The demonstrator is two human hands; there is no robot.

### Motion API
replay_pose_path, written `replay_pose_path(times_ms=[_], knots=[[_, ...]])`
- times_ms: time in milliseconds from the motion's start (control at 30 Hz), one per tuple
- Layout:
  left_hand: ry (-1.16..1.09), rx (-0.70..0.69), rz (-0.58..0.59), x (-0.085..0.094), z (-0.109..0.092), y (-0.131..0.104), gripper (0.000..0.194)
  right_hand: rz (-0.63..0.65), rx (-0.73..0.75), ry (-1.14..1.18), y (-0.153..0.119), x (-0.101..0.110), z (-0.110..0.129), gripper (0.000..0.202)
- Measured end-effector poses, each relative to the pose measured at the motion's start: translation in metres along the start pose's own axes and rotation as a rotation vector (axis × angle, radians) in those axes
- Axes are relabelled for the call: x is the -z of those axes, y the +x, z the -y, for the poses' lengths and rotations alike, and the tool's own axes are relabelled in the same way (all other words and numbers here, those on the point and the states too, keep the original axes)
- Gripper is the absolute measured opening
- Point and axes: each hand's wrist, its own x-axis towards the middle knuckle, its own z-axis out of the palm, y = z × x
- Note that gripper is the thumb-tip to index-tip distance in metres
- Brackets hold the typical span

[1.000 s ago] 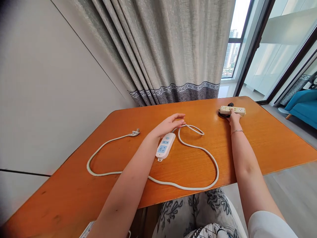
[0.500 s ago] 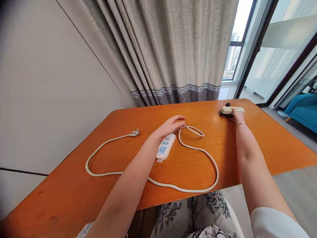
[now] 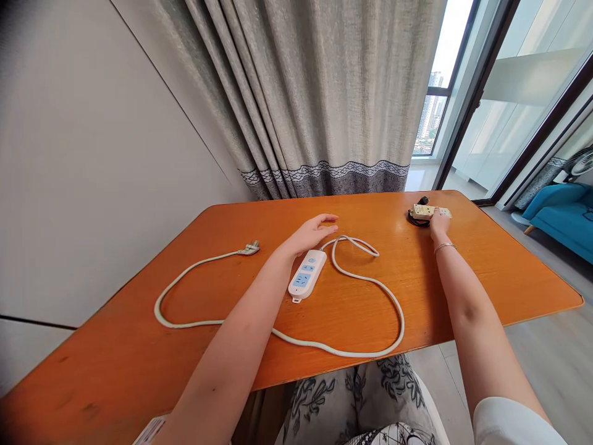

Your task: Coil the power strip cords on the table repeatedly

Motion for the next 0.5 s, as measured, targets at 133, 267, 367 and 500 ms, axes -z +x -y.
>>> replay_pose_path(times_ms=[133, 267, 367, 500], knots=[[0.243, 0.014, 0.001, 0.013, 0.008, 0.001, 0.019, 0.227, 0.092, 0.086, -0.040, -0.020, 0.038, 0.039], [0.467, 0.048, 0.173, 0.018, 0.014, -0.004, 0.019, 0.669, 0.262, 0.075, -0.096, -0.030, 0.080, 0.032], [0.562, 0.031, 0.234, 0.019, 0.015, -0.009, 0.017, 0.945, 0.635, -0.247, -0.132, -0.030, 0.111, 0.039], [0.673, 0.042, 0.241, 0.020, 0.015, -0.011, 0.025, 0.978, 0.797, -0.595, -0.157, -0.032, 0.140, 0.033]])
